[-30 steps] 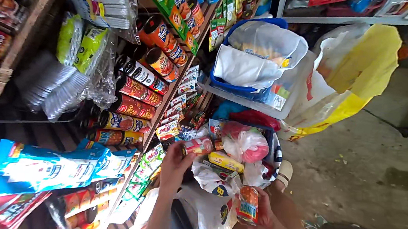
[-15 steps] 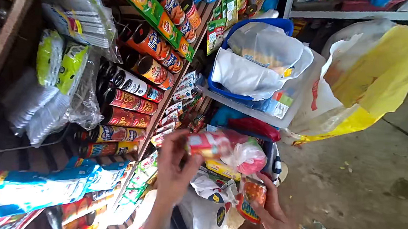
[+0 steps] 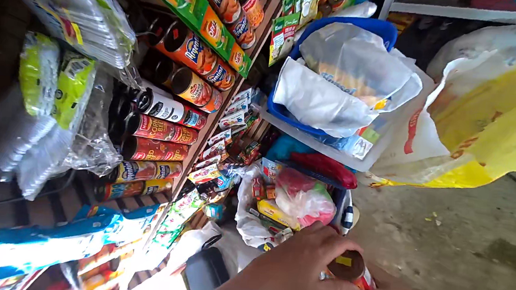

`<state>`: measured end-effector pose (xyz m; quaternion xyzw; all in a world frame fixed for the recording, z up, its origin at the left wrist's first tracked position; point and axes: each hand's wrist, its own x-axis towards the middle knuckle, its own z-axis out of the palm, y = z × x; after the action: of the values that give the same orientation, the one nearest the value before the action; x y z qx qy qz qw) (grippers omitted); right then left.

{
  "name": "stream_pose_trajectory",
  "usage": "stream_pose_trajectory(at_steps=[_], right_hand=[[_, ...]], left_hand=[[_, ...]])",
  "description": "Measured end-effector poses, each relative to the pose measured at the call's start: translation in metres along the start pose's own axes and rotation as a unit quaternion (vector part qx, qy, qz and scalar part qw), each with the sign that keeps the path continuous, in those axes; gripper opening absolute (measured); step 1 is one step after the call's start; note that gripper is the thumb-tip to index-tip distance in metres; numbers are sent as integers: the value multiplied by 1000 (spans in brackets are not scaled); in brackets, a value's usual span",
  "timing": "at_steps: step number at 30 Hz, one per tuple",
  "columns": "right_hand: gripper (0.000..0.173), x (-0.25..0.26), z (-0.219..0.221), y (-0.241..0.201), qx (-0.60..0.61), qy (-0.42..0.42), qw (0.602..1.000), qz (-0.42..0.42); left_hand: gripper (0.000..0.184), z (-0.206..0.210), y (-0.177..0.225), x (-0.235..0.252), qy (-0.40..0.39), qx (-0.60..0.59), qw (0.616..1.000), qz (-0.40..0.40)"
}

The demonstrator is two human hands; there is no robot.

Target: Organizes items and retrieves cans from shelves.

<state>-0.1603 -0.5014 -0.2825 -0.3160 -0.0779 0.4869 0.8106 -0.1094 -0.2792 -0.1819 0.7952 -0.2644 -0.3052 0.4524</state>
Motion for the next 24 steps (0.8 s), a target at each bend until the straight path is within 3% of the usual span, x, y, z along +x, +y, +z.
stream_pose_trajectory(at_steps=[8, 15, 18, 20, 24], right_hand=[[80, 24, 16, 12, 40, -3, 998, -51], [68, 59, 47, 27, 49, -22, 991, -122], [70, 71, 57, 48, 84, 16, 986, -144], [71, 83, 59, 59, 44, 27, 986, -159], [61, 88, 62, 72, 12, 63, 982, -175]], left_hand=[[52, -47, 7, -18, 16, 27, 999, -31], [64, -74, 8, -58, 19, 13, 999, -38], [60, -83, 4, -78, 122, 19, 992, -30], [58, -99, 3, -88, 221, 24, 974, -41], [57, -151, 5, -84, 389, 181, 902, -54]])
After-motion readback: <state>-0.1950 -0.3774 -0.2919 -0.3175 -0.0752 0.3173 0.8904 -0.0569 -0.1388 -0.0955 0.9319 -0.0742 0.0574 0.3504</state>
